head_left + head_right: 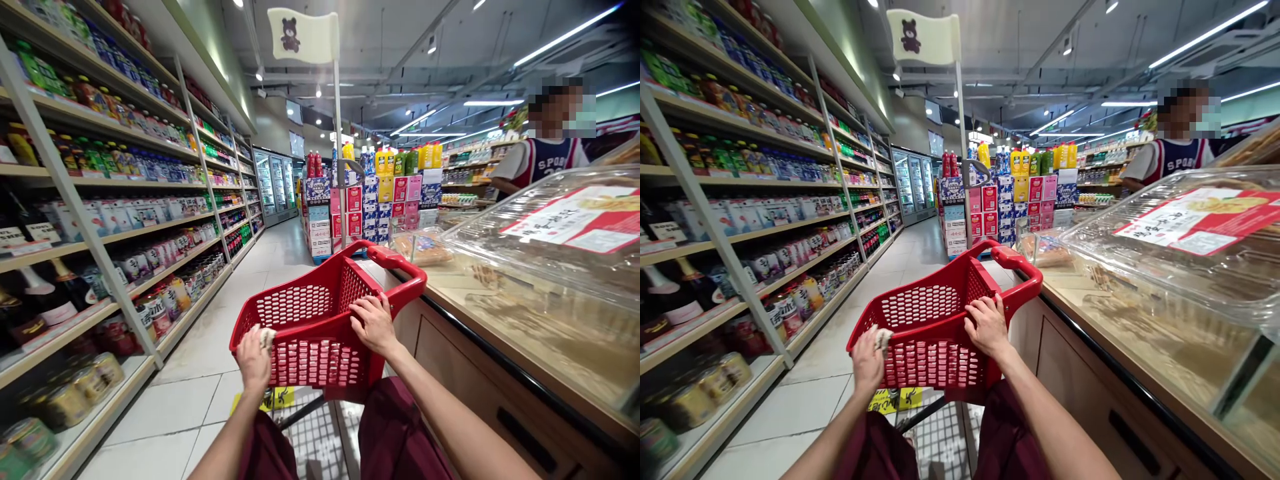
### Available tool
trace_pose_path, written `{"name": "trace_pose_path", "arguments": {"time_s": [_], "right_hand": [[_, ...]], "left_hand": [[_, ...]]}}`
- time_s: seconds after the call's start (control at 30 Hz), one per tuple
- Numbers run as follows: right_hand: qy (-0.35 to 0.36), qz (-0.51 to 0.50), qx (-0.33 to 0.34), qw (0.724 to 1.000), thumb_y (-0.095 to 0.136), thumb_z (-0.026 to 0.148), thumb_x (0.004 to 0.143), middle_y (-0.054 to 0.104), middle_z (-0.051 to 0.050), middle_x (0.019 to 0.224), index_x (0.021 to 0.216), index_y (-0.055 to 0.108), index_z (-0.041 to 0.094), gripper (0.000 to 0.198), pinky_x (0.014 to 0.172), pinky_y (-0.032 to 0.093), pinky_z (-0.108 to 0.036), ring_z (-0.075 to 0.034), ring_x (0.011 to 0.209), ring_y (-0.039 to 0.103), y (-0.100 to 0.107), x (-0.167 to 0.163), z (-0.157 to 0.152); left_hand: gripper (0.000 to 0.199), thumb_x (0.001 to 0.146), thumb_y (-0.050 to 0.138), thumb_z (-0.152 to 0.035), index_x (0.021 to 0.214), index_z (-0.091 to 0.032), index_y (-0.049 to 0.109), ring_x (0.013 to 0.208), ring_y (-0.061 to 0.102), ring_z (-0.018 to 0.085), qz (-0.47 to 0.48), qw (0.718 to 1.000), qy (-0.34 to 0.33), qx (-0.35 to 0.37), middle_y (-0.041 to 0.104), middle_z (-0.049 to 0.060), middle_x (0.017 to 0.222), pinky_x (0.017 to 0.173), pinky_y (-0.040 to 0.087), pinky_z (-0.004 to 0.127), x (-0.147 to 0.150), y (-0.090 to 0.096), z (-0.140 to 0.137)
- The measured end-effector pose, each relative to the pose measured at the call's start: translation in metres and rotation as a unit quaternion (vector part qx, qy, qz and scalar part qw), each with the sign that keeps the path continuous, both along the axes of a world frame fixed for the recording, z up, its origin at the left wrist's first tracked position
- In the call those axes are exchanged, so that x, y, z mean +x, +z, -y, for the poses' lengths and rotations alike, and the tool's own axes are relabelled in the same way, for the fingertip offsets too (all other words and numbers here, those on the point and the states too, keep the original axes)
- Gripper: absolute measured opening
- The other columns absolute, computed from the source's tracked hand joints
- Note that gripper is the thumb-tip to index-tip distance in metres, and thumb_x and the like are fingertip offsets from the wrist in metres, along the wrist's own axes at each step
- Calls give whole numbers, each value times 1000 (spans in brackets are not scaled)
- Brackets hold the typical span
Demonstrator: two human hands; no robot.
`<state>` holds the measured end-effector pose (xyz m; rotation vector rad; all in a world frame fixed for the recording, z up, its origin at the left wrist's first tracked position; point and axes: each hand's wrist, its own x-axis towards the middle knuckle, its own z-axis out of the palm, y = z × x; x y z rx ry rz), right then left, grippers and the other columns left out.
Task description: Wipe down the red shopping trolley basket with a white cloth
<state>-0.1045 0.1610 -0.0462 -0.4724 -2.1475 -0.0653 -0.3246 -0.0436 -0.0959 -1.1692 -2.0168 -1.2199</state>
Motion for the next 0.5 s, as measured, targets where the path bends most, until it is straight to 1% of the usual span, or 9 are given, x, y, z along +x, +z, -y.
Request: {"name": "trace_pose_path", "arguments": {"time_s": [0.07,0.13,0.2,0.23,0.3,0.37,0.43,0.47,0.5], "right_hand": [[1,2,-4,1000,48,30,80,65,-1,99,96,64,25,23,105,12,-46,-21,100,49,1,1,1],[8,-3,-16,1000,47,29,81,64,-2,101,97,64,24,24,105,13,-47,-21,101,49,2,0,8],[41,-9,-29,999,44,27,82,61,-5,109,104,61,22,28,104,17,-46,-21,106,48,-1,-6,24],[65,-13,-36,997,42,26,83,57,-7,116,110,58,21,32,103,21,-45,-21,109,47,-3,-11,34],[114,-14,-51,992,38,24,85,48,-10,127,123,47,19,40,100,29,-41,-21,117,41,-8,-26,56],[142,-12,-66,988,38,24,85,41,-11,132,130,39,18,45,98,33,-39,-21,122,35,-10,-44,73],[158,-5,-73,985,43,25,84,41,-10,131,129,39,21,46,97,33,-40,-23,122,34,-7,-60,82],[163,-2,-75,984,46,25,83,43,-9,128,128,41,22,45,96,34,-40,-23,119,36,-3,-67,83],[168,2,-75,983,47,26,83,46,-9,124,125,43,22,43,94,36,-39,-22,115,40,0,-72,83]], "left_hand": [[38,78,38,-17,111,-22,55,108,51,25,5,1000,-13,-8,61,8,109,99,36,50,20,-3,-27],[36,76,41,-17,109,-23,56,109,50,21,6,998,-60,-18,60,5,113,100,37,44,48,-3,-61],[37,75,42,-15,109,-22,55,112,48,20,82,990,-112,3,58,6,118,101,35,44,69,3,-85],[39,74,43,-15,111,-21,53,112,48,20,146,980,-135,22,56,6,119,100,35,44,76,9,-91],[40,74,45,-19,114,-21,51,109,51,20,292,934,-194,61,56,7,120,98,37,41,83,23,-90],[39,76,45,-29,113,-19,52,108,52,19,419,859,-282,84,57,8,118,97,38,38,82,39,-77],[42,79,41,-40,110,-16,54,110,51,20,509,777,-362,75,59,9,115,97,37,37,78,53,-60],[45,79,38,-45,109,-15,55,110,51,20,542,745,-386,59,59,9,115,97,37,38,75,59,-53],[48,79,36,-48,109,-15,55,111,51,21,565,724,-393,39,59,10,114,96,38,39,70,64,-46]]}}
